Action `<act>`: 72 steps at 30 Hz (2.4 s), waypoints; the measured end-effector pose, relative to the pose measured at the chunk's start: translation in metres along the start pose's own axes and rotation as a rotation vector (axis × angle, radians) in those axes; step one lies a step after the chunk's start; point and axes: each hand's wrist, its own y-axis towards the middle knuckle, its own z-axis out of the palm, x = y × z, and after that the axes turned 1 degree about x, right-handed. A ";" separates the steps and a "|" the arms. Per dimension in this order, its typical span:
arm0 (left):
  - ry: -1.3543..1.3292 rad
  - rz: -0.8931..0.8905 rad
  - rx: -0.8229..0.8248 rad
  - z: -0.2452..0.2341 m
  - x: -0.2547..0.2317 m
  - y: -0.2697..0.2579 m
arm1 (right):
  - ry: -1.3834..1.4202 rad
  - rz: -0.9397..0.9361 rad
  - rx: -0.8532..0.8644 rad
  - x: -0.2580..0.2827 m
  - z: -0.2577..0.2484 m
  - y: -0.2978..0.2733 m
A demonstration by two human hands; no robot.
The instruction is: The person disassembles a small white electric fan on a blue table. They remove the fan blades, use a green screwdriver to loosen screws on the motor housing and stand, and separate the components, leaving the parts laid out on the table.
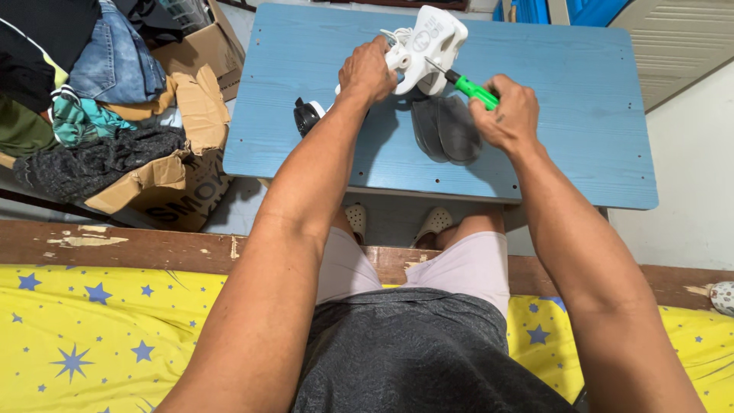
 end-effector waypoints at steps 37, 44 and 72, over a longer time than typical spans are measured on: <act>-0.335 0.150 0.049 0.022 0.005 0.008 | 0.376 0.184 -0.083 -0.029 0.076 0.001; -0.288 0.220 -0.053 0.023 -0.011 -0.006 | 1.117 0.575 0.123 0.029 0.097 0.046; -0.609 0.261 0.153 0.038 -0.010 0.017 | 1.258 0.653 0.004 0.013 0.084 0.032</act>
